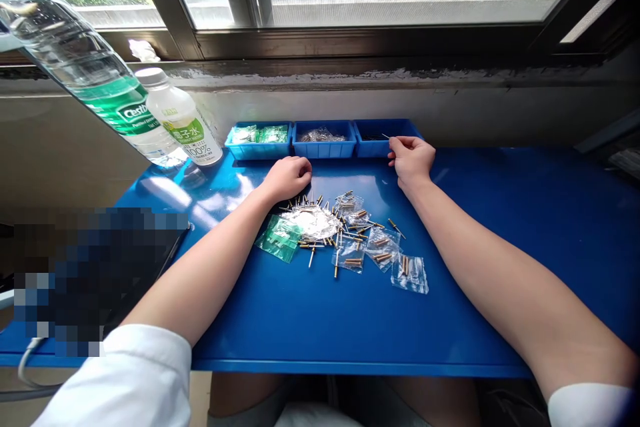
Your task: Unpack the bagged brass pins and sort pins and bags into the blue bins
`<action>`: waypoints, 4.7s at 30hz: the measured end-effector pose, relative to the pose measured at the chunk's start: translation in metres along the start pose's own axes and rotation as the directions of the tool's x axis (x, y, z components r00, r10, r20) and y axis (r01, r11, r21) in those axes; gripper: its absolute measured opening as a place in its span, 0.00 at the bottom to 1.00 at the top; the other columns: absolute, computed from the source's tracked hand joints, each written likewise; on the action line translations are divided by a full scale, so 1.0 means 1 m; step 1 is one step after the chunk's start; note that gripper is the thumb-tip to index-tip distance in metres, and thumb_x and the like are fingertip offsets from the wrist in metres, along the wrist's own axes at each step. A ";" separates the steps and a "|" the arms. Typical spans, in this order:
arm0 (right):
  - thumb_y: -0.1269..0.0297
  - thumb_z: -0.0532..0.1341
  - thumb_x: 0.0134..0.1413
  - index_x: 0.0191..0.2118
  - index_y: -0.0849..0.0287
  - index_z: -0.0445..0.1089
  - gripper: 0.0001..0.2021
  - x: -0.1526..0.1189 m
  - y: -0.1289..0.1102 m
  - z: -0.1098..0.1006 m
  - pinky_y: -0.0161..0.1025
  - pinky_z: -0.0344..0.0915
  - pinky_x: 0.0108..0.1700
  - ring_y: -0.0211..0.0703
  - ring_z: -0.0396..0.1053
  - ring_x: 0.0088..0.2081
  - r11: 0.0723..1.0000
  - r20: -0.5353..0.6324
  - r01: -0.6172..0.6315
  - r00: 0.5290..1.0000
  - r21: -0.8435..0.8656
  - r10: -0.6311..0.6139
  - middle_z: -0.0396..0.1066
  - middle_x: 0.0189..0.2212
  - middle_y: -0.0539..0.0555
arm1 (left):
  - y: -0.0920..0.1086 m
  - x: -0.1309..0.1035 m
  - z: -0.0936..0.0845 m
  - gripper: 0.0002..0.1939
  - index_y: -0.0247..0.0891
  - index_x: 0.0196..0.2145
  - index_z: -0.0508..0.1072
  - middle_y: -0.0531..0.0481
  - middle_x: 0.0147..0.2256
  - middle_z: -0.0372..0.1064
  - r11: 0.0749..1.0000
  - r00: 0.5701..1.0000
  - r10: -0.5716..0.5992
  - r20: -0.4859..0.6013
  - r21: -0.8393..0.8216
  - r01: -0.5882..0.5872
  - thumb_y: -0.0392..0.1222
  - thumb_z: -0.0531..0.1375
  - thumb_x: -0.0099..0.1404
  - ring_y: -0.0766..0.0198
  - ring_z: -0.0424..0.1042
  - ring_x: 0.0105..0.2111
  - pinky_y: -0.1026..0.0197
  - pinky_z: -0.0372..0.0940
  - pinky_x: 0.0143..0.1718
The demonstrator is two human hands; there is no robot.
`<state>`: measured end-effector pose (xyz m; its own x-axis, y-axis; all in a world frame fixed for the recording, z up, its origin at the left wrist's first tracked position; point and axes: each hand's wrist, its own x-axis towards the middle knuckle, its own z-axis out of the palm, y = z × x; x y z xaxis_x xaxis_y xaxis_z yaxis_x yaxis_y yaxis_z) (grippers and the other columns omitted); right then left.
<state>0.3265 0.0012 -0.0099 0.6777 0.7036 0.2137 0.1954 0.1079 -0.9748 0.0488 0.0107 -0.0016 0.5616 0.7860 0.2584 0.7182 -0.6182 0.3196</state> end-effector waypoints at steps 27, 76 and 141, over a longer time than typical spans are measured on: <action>0.51 0.61 0.52 0.56 0.60 0.66 0.27 -0.034 -0.016 -0.005 0.46 0.68 0.42 0.50 0.69 0.41 0.636 0.832 0.769 0.393 -0.064 -0.391 0.69 0.48 0.61 | -0.001 0.001 0.002 0.10 0.37 0.33 0.73 0.48 0.33 0.73 1.000 1.000 0.001 -0.008 0.020 -0.001 0.41 0.53 0.60 0.58 0.69 0.34 0.59 0.60 0.33; 0.76 0.59 0.37 0.46 0.52 0.75 0.26 -0.043 -0.046 -0.002 0.39 0.68 0.39 0.45 0.68 0.41 0.738 0.995 0.673 0.096 -0.047 -0.024 0.68 0.43 0.54 | 0.000 0.001 0.001 0.11 0.38 0.33 0.73 0.47 0.34 0.73 1.000 1.000 -0.004 -0.001 0.027 0.004 0.41 0.53 0.60 0.57 0.69 0.35 0.58 0.61 0.34; 0.67 0.59 0.46 0.56 0.59 0.66 0.27 -0.020 -0.001 0.005 0.45 0.72 0.34 0.43 0.73 0.27 0.913 0.279 0.381 0.901 -0.145 -0.332 0.70 0.52 0.62 | -0.002 0.000 0.002 0.09 0.38 0.32 0.73 0.48 0.33 0.73 1.000 1.000 -0.007 -0.005 0.010 0.007 0.40 0.53 0.60 0.57 0.68 0.35 0.57 0.61 0.35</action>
<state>0.3092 -0.0095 -0.0140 0.3478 0.7944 0.4979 0.5397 0.2646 -0.7992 0.0487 0.0121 -0.0039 0.5545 0.7902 0.2609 0.7262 -0.6126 0.3120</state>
